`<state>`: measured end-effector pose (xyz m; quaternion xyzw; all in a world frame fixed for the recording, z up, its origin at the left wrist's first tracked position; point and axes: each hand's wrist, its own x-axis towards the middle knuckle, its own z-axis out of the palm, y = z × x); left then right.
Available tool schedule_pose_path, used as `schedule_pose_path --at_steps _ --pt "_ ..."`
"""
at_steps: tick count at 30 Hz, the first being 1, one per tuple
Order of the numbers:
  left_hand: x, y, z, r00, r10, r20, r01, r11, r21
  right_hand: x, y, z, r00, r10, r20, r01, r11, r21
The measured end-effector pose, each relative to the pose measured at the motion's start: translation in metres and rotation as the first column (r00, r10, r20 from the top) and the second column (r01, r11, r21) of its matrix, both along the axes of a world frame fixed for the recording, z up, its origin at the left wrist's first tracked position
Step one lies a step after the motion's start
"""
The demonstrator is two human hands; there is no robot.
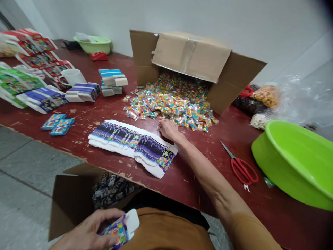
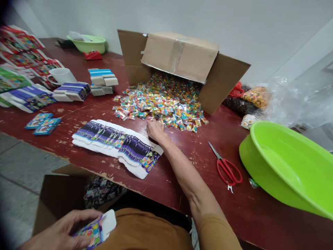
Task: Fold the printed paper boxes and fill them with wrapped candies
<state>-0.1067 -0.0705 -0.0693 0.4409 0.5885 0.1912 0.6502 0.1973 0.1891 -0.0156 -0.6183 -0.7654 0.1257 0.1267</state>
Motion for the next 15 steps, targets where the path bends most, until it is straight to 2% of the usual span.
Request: schedule_pose_path --at_steps 1,3,5,6,7,10,11,12,13,14,15 --pt "-0.002 -0.001 0.001 1.000 -0.022 -0.019 0.022 1.000 0.001 0.000 0.000 0.000 1.000 -0.007 0.007 0.007 1.000 -0.013" --pt "0.003 0.001 0.010 1.000 0.018 0.009 -0.018 0.999 -0.028 0.004 0.001 0.001 1.000 -0.008 0.000 0.008 1.000 -0.030" --pt "0.019 0.009 0.025 0.986 0.114 0.125 -0.102 0.990 -0.099 0.014 -0.001 0.002 0.999 -0.006 -0.035 0.005 1.000 -0.024" --pt "0.028 0.014 0.033 0.970 0.108 0.217 -0.083 0.989 -0.121 0.020 -0.002 0.002 0.998 -0.010 -0.063 0.009 1.000 -0.012" --pt "0.038 0.019 0.041 0.944 0.122 0.305 -0.091 0.989 -0.115 0.026 -0.005 0.003 0.995 -0.020 -0.093 0.020 1.000 0.003" --pt "0.061 0.033 0.057 0.846 0.255 0.468 -0.254 0.965 -0.066 0.042 -0.026 0.011 0.969 -0.099 -0.226 0.113 0.992 0.050" --pt "0.066 0.037 0.060 0.810 0.276 0.517 -0.275 0.958 -0.082 0.045 -0.037 0.015 0.935 -0.130 -0.330 0.158 0.986 0.059" --pt "0.071 0.039 0.062 0.777 0.284 0.561 -0.276 0.956 -0.102 0.044 -0.050 0.021 0.859 -0.150 -0.490 0.200 0.979 0.050" --pt "0.075 0.041 0.063 0.750 0.285 0.597 -0.264 0.956 -0.124 0.041 -0.066 0.027 0.742 -0.136 -0.657 0.204 0.979 0.028" --pt "0.079 0.043 0.064 0.728 0.283 0.624 -0.249 0.958 -0.143 0.035 -0.082 0.032 0.622 -0.095 -0.777 0.148 0.989 -0.003" --pt "0.083 0.044 0.065 0.715 0.283 0.639 -0.237 0.958 -0.159 0.026 -0.099 0.036 0.541 -0.058 -0.839 0.038 0.998 -0.044"
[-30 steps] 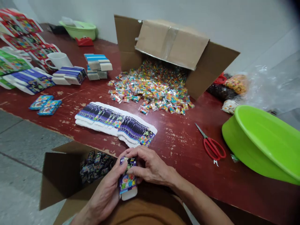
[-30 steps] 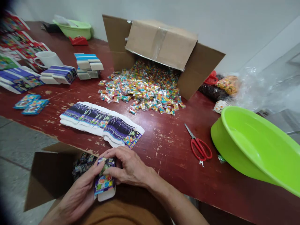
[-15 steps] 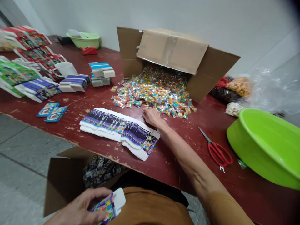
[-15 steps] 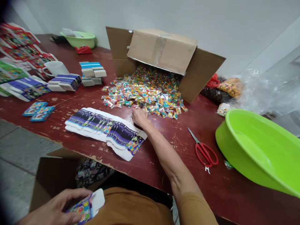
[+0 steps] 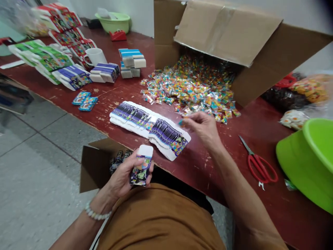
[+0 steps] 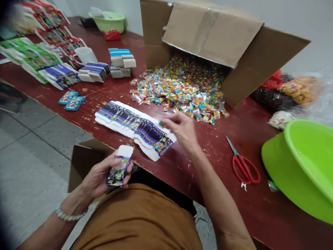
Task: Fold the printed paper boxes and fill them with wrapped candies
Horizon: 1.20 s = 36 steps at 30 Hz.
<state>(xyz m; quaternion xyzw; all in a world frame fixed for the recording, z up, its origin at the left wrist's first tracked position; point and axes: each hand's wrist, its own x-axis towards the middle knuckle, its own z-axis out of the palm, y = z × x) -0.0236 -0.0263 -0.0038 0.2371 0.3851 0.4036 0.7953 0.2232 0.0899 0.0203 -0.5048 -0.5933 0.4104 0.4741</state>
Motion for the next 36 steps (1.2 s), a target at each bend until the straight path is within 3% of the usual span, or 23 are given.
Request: schedule_pose_path --at_steps 2,4,7,11,14,16,18,21,24,28,29,31,33,34,36 --pt "0.009 0.001 0.003 1.000 -0.007 0.011 0.007 1.000 -0.025 -0.022 -0.031 0.002 0.970 0.161 -0.182 -0.173 0.983 -0.055" --pt "0.018 0.000 0.007 1.000 -0.005 -0.006 0.004 0.999 -0.040 -0.043 -0.054 -0.003 0.952 0.196 -0.237 -0.217 0.974 -0.066" --pt "0.029 -0.004 0.011 0.999 0.008 -0.048 -0.008 1.000 0.002 -0.058 -0.072 -0.015 0.962 0.231 -0.145 -0.239 0.970 -0.047" --pt "0.035 -0.008 0.011 0.996 0.029 -0.083 -0.028 0.999 0.016 -0.055 -0.078 -0.018 0.922 0.388 0.016 -0.388 0.922 -0.008" --pt "0.036 -0.006 0.012 0.994 0.093 -0.050 -0.093 0.996 0.009 -0.053 -0.081 -0.019 0.929 0.360 0.084 -0.362 0.932 0.009" --pt "0.035 -0.004 0.013 0.991 0.132 -0.031 -0.132 0.991 0.002 -0.056 -0.085 -0.023 0.942 0.332 -0.046 -0.334 0.941 -0.060" --pt "0.035 -0.003 0.014 0.989 0.148 -0.023 -0.149 0.989 -0.009 -0.061 -0.089 -0.026 0.919 0.268 -0.289 -0.323 0.932 -0.165" --pt "0.034 -0.003 0.013 0.984 0.177 -0.004 -0.177 0.984 0.015 -0.065 -0.091 -0.028 0.779 0.178 -0.601 -0.427 0.853 -0.301" --pt "0.033 -0.008 0.010 0.981 0.195 0.020 -0.196 0.979 0.051 -0.066 -0.089 -0.028 0.693 0.210 -0.689 -0.572 0.742 -0.349" --pt "0.032 -0.013 0.005 0.983 0.175 -0.056 -0.167 0.978 0.125 -0.067 -0.087 -0.034 0.686 0.231 -0.690 -0.628 0.667 -0.401" --pt "0.031 -0.013 0.005 0.983 0.167 -0.078 -0.155 0.978 0.139 -0.068 -0.088 -0.035 0.697 0.248 -0.673 -0.620 0.680 -0.391" --pt "0.028 -0.012 0.007 0.990 0.119 -0.078 -0.110 0.987 0.113 -0.069 -0.090 -0.037 0.774 0.311 -0.551 -0.522 0.806 -0.279" --pt "0.025 -0.008 0.010 0.999 0.043 -0.012 -0.043 0.999 0.030 -0.066 -0.092 -0.036 0.883 0.377 -0.279 -0.395 0.918 -0.010" --pt "0.023 -0.006 0.011 0.999 0.019 0.032 -0.019 1.000 -0.014 -0.064 -0.093 -0.036 0.915 0.387 -0.115 -0.372 0.919 0.134" --pt "0.022 -0.002 0.013 0.993 0.013 0.115 -0.004 0.996 -0.084 -0.059 -0.094 -0.033 0.918 0.365 0.157 -0.396 0.863 0.314"
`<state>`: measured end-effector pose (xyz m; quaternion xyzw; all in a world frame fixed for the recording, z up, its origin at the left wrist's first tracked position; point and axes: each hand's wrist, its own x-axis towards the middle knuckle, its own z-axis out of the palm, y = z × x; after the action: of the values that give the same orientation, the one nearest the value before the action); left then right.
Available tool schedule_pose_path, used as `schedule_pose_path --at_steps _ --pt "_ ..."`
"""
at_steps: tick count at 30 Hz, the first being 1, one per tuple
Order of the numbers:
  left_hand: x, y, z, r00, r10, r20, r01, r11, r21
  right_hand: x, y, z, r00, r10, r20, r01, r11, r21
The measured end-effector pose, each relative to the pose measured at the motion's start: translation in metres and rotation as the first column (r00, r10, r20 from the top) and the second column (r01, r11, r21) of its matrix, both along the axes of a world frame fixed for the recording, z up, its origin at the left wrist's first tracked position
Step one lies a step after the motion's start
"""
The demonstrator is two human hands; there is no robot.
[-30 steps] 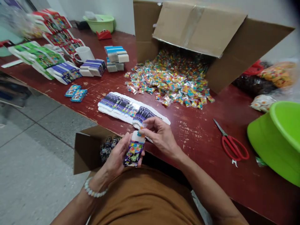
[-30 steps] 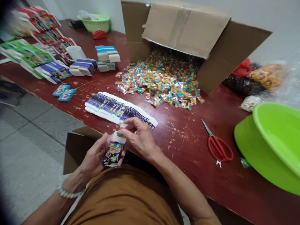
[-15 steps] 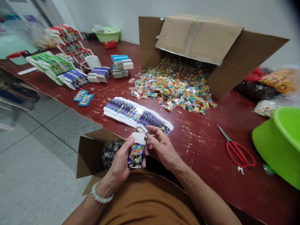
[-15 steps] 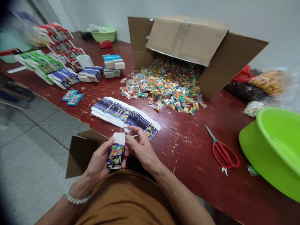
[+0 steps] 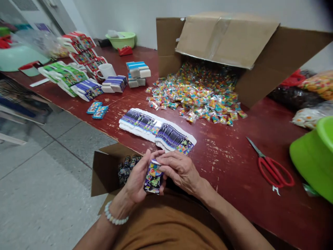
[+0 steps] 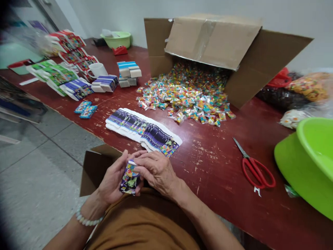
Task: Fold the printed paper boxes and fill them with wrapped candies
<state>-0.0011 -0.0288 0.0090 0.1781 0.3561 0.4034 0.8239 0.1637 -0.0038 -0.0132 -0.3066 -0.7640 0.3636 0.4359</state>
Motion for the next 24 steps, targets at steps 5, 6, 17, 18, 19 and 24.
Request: schedule_pose_path --at_steps 5,6,17,18,19,24 --pt "0.008 0.005 0.008 0.991 0.128 0.046 -0.119 0.979 -0.164 0.007 -0.001 0.007 0.962 0.017 0.273 -0.050 0.992 0.116" --pt "0.010 0.005 0.010 0.985 0.169 0.036 -0.160 0.971 -0.177 0.006 -0.001 0.008 0.952 0.032 0.303 -0.066 0.993 0.102" --pt "0.011 0.004 0.004 0.991 0.070 -0.115 -0.072 0.997 -0.019 0.002 0.006 0.015 0.978 0.079 -0.191 -0.179 0.783 -0.595" --pt "0.012 0.002 0.002 0.987 0.053 -0.150 -0.051 0.998 0.021 0.004 0.008 0.016 0.965 0.094 -0.245 -0.237 0.710 -0.663" --pt "0.013 0.001 0.001 0.983 0.043 -0.181 -0.035 0.998 0.051 0.006 0.009 0.017 0.949 0.108 -0.295 -0.292 0.649 -0.703" --pt "0.013 -0.001 -0.002 0.962 0.010 -0.272 0.025 0.992 0.123 0.009 0.012 0.023 0.931 0.110 -0.348 -0.331 0.655 -0.679"
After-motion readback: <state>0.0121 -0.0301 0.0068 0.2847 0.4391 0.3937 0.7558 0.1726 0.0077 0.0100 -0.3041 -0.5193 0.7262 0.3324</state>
